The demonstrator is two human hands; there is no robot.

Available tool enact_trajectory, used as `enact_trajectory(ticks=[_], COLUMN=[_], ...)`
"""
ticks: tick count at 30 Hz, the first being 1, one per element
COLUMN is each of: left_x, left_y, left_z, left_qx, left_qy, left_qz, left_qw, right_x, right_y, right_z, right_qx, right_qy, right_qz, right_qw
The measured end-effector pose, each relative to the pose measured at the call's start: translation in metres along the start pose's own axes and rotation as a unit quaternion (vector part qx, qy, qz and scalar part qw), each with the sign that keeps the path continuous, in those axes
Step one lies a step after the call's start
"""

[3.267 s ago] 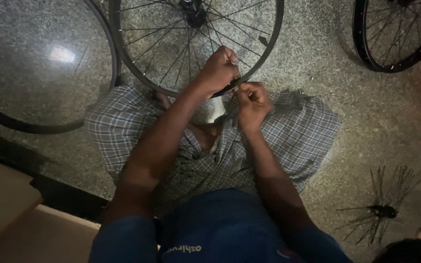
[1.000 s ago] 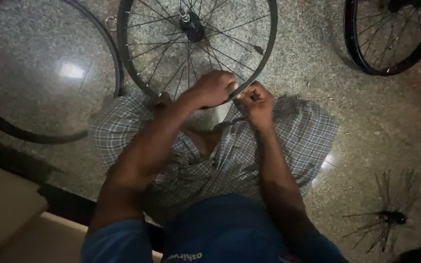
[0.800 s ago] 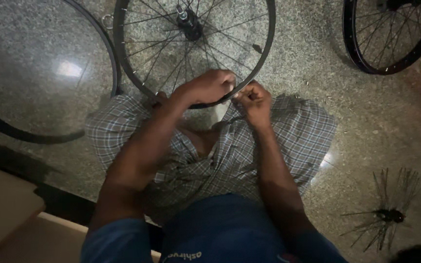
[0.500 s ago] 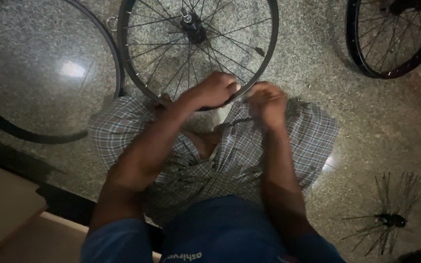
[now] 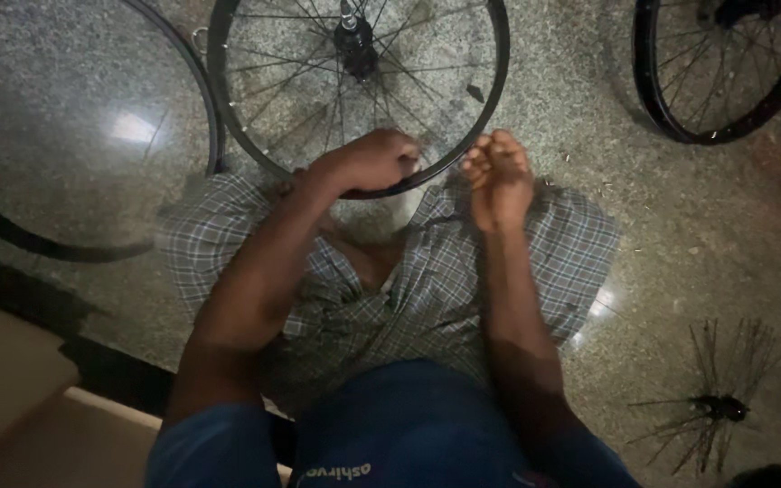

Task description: The person sits on the floor and installs spokes into a bicycle wheel rim, threading them through the hub and securing them to the rim. They then pick up a separate rim and a hub with spokes, preparing to assemble another wheel.

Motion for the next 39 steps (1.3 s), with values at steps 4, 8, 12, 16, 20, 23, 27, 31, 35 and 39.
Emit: enact_trajectory(ticks=[4, 8, 12, 16, 20, 23, 27, 31, 35, 39], left_x=[-0.013, -0.032, -0.03, -0.025, -0.021, -0.013, -0.007, -0.01, -0.008, -0.007], left_y=[-0.025, -0.028, -0.011, -0.008, 0.003, 0.011, 0.015, 0.016, 0.016, 0.016], left_z=[0.03, 0.047, 0.03, 0.015, 0.003, -0.004, -0.007, -0.006, -0.008, -0.008], left_qx=[-0.243, -0.377, -0.314, -0.286, -0.199, -0.187, -0.163, -0.134, -0.145, -0.137], left_qy=[0.002, 0.028, 0.052, 0.018, -0.034, -0.008, -0.004, -0.02, -0.014, -0.012], left_qz=[-0.128, -0.243, -0.275, -0.173, -0.082, -0.026, 0.121, 0.219, 0.259, 0.256], left_qw=[0.962, 0.893, 0.907, 0.942, 0.976, 0.982, 0.979, 0.966, 0.955, 0.957], right_x=[-0.009, -0.016, -0.025, -0.03, -0.03, -0.029, -0.024, -0.016, -0.012, -0.018], right_y=[0.008, 0.016, 0.021, 0.016, 0.011, 0.01, 0.013, 0.019, 0.024, 0.022], right_z=[0.005, 0.016, 0.023, 0.023, 0.02, 0.019, 0.024, 0.035, 0.042, 0.041], right_qx=[0.041, 0.066, 0.058, 0.051, 0.046, 0.061, 0.079, 0.061, 0.073, 0.068], right_qy=[0.017, -0.002, -0.002, -0.009, -0.008, 0.002, 0.01, 0.019, 0.027, 0.01], right_qz=[0.019, 0.024, 0.033, 0.05, 0.032, 0.019, 0.016, 0.032, 0.049, 0.066], right_qw=[0.999, 0.998, 0.998, 0.997, 0.998, 0.998, 0.997, 0.997, 0.996, 0.995])
Point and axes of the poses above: each hand's wrist, its own z-axis away from the middle knuckle, its own y-axis out of the palm, x = y × z, the point moved 6 cm from there along -z, towards the middle knuckle, and after that the axes turned 1 degree about -x, right-handed, at the moved point
